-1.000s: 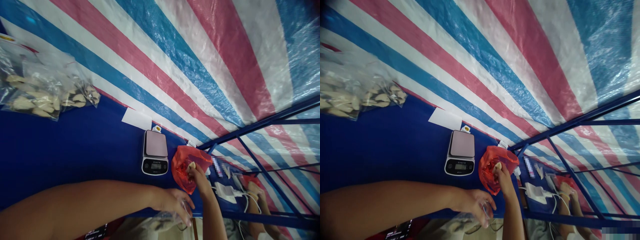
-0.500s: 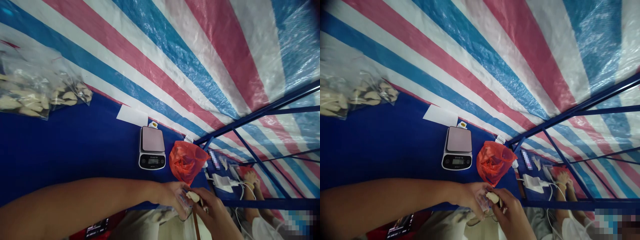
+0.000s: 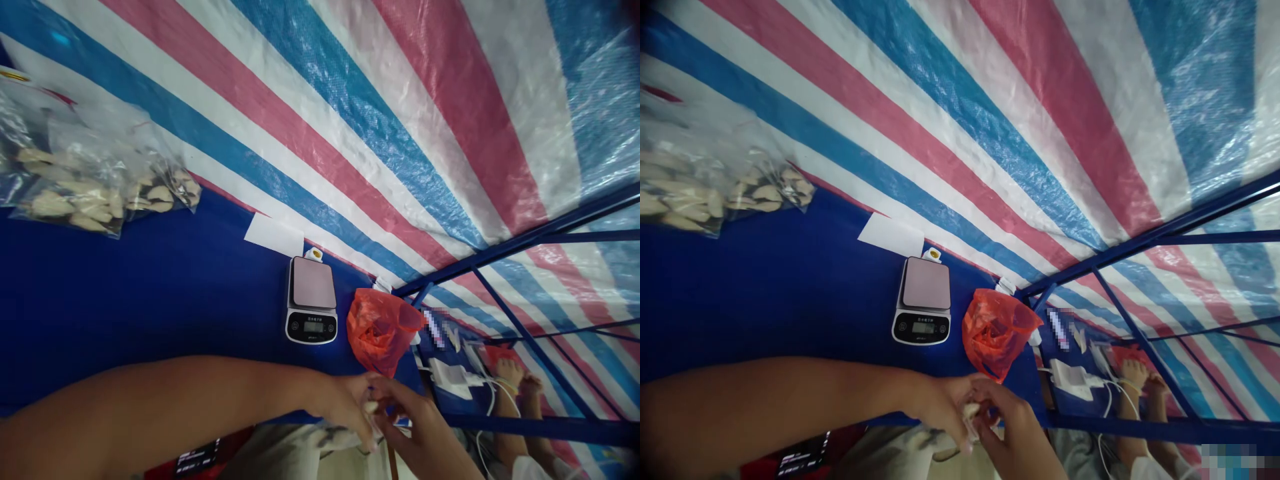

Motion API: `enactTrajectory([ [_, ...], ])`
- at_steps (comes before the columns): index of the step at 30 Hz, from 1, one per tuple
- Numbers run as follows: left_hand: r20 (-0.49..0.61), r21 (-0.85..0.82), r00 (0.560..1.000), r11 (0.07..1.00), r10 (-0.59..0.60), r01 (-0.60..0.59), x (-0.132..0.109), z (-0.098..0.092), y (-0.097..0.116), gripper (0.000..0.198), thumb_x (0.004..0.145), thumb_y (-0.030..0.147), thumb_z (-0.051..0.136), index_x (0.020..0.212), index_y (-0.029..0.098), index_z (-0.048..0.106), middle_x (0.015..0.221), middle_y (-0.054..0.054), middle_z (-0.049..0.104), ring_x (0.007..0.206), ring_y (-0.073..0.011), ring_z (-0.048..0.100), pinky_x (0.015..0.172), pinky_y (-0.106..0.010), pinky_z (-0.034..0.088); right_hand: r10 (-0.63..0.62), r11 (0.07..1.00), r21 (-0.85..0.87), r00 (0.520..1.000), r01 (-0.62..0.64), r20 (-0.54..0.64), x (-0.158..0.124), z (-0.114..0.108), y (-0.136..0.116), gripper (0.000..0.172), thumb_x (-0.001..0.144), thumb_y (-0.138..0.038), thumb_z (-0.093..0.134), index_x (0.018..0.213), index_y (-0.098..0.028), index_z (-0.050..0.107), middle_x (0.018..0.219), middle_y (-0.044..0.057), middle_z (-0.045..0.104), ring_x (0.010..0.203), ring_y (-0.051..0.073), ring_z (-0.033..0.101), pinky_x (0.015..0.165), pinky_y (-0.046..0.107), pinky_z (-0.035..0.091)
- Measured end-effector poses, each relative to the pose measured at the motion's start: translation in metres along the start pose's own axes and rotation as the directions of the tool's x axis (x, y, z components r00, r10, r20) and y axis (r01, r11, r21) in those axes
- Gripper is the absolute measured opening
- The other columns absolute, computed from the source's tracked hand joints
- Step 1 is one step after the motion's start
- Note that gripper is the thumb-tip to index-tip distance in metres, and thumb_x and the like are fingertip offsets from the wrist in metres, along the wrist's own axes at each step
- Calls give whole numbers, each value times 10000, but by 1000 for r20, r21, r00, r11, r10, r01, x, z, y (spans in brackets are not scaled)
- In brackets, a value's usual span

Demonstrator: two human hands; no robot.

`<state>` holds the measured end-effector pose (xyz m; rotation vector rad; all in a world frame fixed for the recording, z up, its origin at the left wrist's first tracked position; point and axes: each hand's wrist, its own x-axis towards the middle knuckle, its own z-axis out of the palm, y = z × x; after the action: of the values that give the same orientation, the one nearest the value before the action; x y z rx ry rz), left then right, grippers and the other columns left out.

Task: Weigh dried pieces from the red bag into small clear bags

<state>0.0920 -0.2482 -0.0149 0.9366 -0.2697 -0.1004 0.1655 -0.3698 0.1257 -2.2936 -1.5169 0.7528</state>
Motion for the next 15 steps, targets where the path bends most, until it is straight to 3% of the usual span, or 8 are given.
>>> enactTrajectory([
  [3, -27, -75, 987, 985, -157, 155, 0, -2, 8, 1083, 246, 65, 936, 1218, 227, 485, 906, 41, 646, 786, -131, 614, 719, -267, 494, 7, 989, 149, 999, -13, 42, -3, 1, -12, 239, 910, -356, 595, 1073, -248, 732, 1026, 80, 735, 947, 251, 685, 850, 326, 541],
  [6, -20, -149, 965, 955, -261, 255, -4, -5, 18, 1091, 271, 48, 924, 1261, 237, 504, 862, 34, 640, 721, -148, 608, 688, -298, 499, 18, 993, 120, 999, -14, -32, -4, 10, -24, 200, 838, -413, 679, 886, -231, 746, 851, 59, 727, 824, 241, 671, 788, 309, 540],
  [7, 14, -182, 965, 948, -262, 260, -6, -6, 21, 1020, 314, 88, 933, 1240, 238, 531, 876, 24, 641, 724, -154, 611, 690, -306, 500, 20, 996, 87, 998, -14, -65, -5, 13, -27, 206, 819, -426, 700, 834, -226, 747, 784, 50, 714, 758, 231, 655, 748, 301, 535],
  [9, 110, -278, 965, 925, -237, 259, -11, -9, 28, 777, 465, 330, 936, 1154, 217, 595, 906, -10, 644, 742, -175, 620, 700, -327, 503, 26, 999, 44, 994, -21, -109, -7, 13, -30, 258, 826, -456, 705, 724, -220, 729, 672, 36, 672, 656, 212, 611, 667, 282, 512],
  [12, 155, -436, 968, 866, -198, 247, -18, -12, 36, 666, 648, 724, 713, 1055, 202, 638, 940, -55, 662, 772, -221, 632, 733, -385, 512, 31, 993, 121, 987, -12, -156, -8, -7, -37, 305, 849, -496, 708, 737, -213, 723, 671, 43, 662, 653, 211, 613, 608, 262, 501],
  [15, 100, -413, 961, 868, -258, 276, -18, -17, 37, 636, 693, 734, 669, 1031, 197, 635, 987, -81, 684, 822, -236, 644, 769, -403, 507, 72, 953, 302, 949, 26, -308, 9, -37, -50, 324, 811, -497, 773, 931, -199, 728, 707, 43, 671, 605, 188, 613, 547, 248, 499],
])
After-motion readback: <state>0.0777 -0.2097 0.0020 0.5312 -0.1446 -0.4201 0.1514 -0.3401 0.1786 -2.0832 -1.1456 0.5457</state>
